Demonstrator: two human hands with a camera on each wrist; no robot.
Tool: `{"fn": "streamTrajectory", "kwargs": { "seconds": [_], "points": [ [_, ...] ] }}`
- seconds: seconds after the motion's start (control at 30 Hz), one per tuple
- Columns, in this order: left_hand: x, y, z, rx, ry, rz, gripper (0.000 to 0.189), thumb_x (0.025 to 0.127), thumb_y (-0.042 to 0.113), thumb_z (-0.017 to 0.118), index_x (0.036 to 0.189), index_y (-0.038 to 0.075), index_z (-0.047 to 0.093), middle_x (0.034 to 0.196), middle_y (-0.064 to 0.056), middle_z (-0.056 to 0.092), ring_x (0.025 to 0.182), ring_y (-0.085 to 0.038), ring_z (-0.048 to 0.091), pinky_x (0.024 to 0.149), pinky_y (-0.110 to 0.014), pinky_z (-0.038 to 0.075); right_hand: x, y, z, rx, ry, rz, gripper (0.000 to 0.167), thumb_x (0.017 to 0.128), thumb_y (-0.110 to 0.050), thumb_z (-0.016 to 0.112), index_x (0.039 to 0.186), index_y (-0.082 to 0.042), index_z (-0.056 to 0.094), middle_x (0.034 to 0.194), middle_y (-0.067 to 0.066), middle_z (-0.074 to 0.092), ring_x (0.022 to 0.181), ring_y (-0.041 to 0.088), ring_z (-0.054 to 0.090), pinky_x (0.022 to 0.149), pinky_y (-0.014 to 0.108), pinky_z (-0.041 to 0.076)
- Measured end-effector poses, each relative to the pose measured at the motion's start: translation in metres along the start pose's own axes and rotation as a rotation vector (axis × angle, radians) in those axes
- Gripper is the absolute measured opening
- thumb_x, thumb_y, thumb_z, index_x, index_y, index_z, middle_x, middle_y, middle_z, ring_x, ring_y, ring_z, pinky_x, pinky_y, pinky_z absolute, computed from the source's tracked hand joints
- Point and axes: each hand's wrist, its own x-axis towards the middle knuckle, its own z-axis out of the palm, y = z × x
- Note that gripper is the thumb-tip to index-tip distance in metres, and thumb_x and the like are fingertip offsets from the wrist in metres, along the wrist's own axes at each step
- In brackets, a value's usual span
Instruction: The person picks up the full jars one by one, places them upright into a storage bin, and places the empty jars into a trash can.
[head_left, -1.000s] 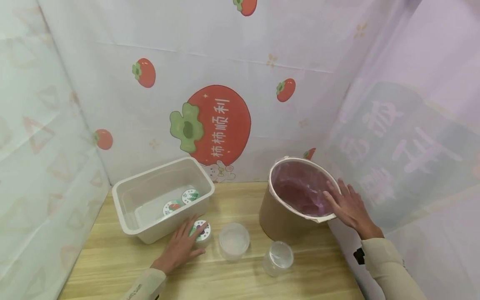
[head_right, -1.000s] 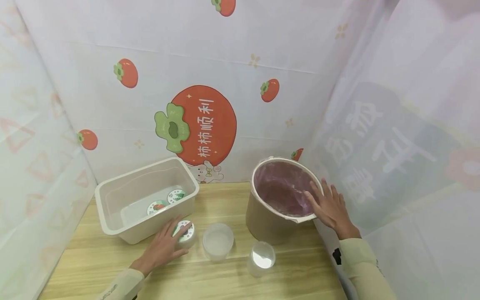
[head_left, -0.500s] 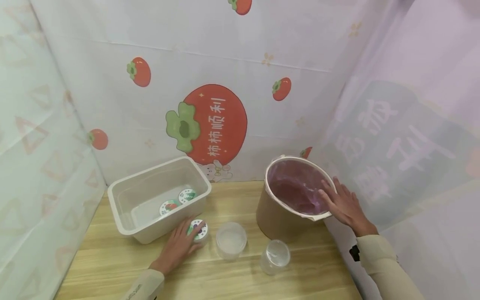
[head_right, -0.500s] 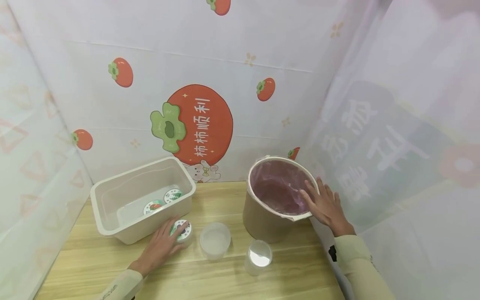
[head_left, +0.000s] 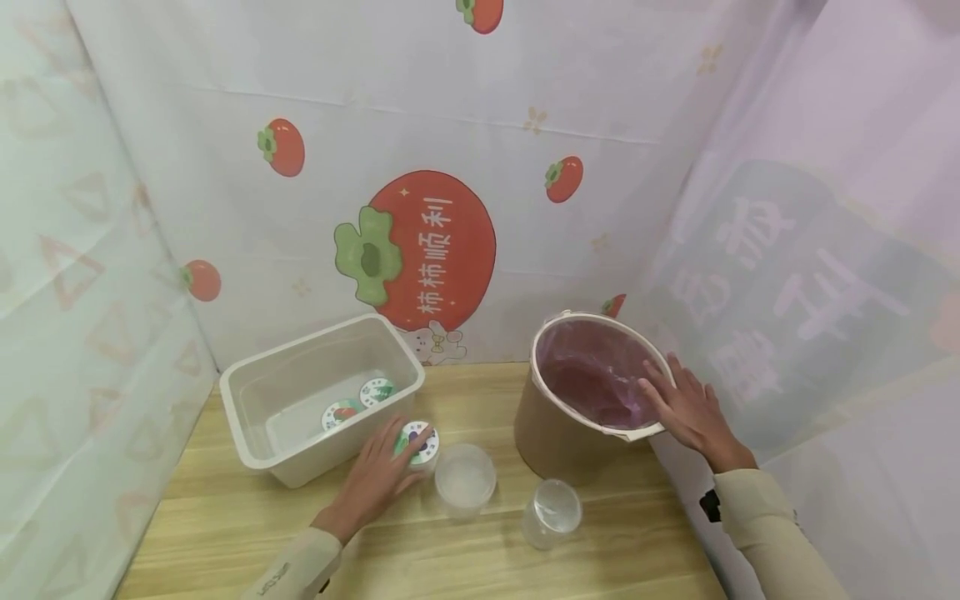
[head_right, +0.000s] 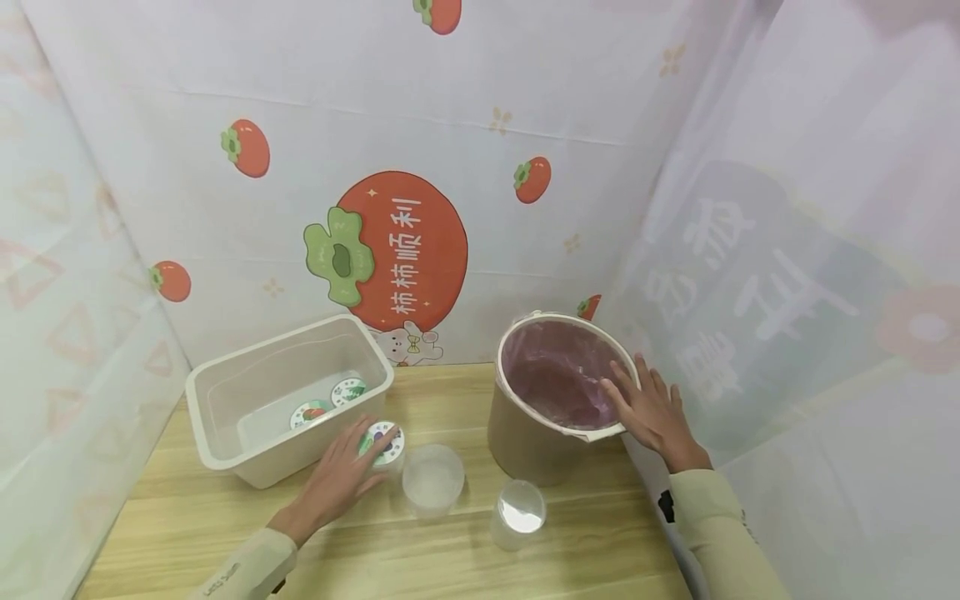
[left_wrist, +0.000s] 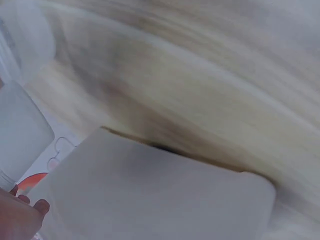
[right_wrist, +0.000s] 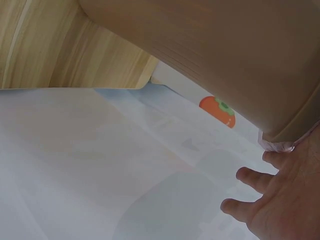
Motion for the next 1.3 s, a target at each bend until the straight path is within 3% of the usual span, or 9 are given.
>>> {"fn": "streamTrajectory", "kwargs": {
  "seconds": [0.27,0.5,0.7,0.9,1.1,1.3],
  "points": [
    [0.022,0.009,-0.018,0.053,0.029,0.087,0.081,0.094,0.043,0.085,0.165,0.024,0.05,0.168,-0.024,0.043,0.155,-0.045,0.043,0.125,-0.062,0.041,-0.001,0.001,0.001,0.007,0.002,0.007,0.075,0.115,-0.061,0.029,0.174,-0.014,0.027,0.181,0.028,0.0,0.161,0.064,0.012,0.118,0.09,0.003],
    [0.044,0.017,-0.039,0.066,0.003,0.082,0.08,0.099,0.048,0.079,0.168,0.028,0.044,0.173,-0.022,0.037,0.158,-0.044,0.039,0.128,-0.058,0.038,0.0,0.003,0.002,0.022,-0.002,0.002,0.075,0.115,-0.061,0.029,0.174,-0.015,0.027,0.182,0.028,0.0,0.161,0.064,0.011,0.118,0.089,0.003],
    [0.073,0.025,-0.058,0.024,0.054,0.092,0.08,0.098,0.045,0.08,0.168,0.028,0.044,0.173,-0.022,0.036,0.16,-0.044,0.034,0.126,-0.062,0.039,0.0,0.004,0.002,0.029,-0.006,-0.006,0.074,0.116,-0.06,0.029,0.174,-0.015,0.027,0.182,0.027,-0.002,0.162,0.062,0.009,0.118,0.089,0.002],
    [0.104,0.037,-0.072,-0.004,0.09,0.131,0.079,0.101,0.043,0.078,0.17,0.029,0.041,0.173,-0.021,0.034,0.163,-0.042,0.028,0.13,-0.062,0.034,0.001,0.004,0.002,0.034,0.002,-0.013,0.075,0.116,-0.061,0.029,0.174,-0.014,0.027,0.182,0.027,-0.001,0.163,0.062,0.009,0.119,0.088,0.001],
    [0.131,0.054,-0.084,0.001,0.119,0.143,0.075,0.103,0.045,0.074,0.169,0.031,0.041,0.173,-0.022,0.035,0.163,-0.043,0.031,0.131,-0.061,0.032,0.0,0.003,0.003,0.034,0.007,-0.017,0.075,0.116,-0.06,0.03,0.174,-0.013,0.027,0.182,0.028,0.0,0.163,0.061,0.009,0.119,0.088,0.002],
    [0.158,0.077,-0.096,-0.009,0.162,0.157,0.072,0.103,0.045,0.075,0.166,0.028,0.047,0.171,-0.022,0.037,0.161,-0.045,0.033,0.126,-0.068,0.036,0.0,0.004,0.003,0.032,0.016,-0.021,0.074,0.116,-0.059,0.03,0.173,-0.013,0.029,0.181,0.028,0.001,0.163,0.061,0.01,0.119,0.088,0.004]
  ]
}}
